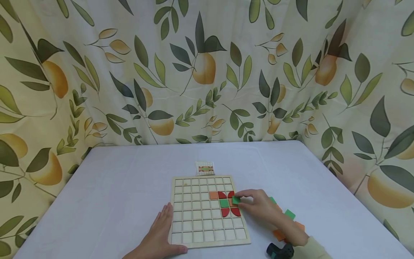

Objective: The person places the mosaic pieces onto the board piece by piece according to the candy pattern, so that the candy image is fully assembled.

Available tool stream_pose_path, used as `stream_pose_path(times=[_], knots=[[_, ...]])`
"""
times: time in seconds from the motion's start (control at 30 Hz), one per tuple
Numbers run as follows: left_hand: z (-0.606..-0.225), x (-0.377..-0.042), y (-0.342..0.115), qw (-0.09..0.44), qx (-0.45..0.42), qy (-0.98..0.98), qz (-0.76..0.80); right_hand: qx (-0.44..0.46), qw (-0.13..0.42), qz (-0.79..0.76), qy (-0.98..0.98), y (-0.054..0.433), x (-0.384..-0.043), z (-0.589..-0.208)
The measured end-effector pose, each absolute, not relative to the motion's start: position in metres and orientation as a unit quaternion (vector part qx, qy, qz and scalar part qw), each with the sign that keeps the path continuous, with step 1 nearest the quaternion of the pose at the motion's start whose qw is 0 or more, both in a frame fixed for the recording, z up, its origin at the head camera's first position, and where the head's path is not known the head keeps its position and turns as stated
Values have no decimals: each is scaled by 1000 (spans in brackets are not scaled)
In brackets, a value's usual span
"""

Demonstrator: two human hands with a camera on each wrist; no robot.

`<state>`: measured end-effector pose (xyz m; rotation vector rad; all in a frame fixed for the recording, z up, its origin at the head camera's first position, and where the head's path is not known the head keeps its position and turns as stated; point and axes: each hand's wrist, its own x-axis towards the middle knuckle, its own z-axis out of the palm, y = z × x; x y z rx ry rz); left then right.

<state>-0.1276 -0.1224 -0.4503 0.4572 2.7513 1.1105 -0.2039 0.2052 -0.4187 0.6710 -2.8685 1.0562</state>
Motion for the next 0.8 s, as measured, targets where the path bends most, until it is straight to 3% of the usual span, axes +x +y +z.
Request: stream_pose_path(times=[0.8], knots=[[-449, -126, -122, 67, 156, 911, 377, 296, -11, 359, -885, 174, -208, -418]])
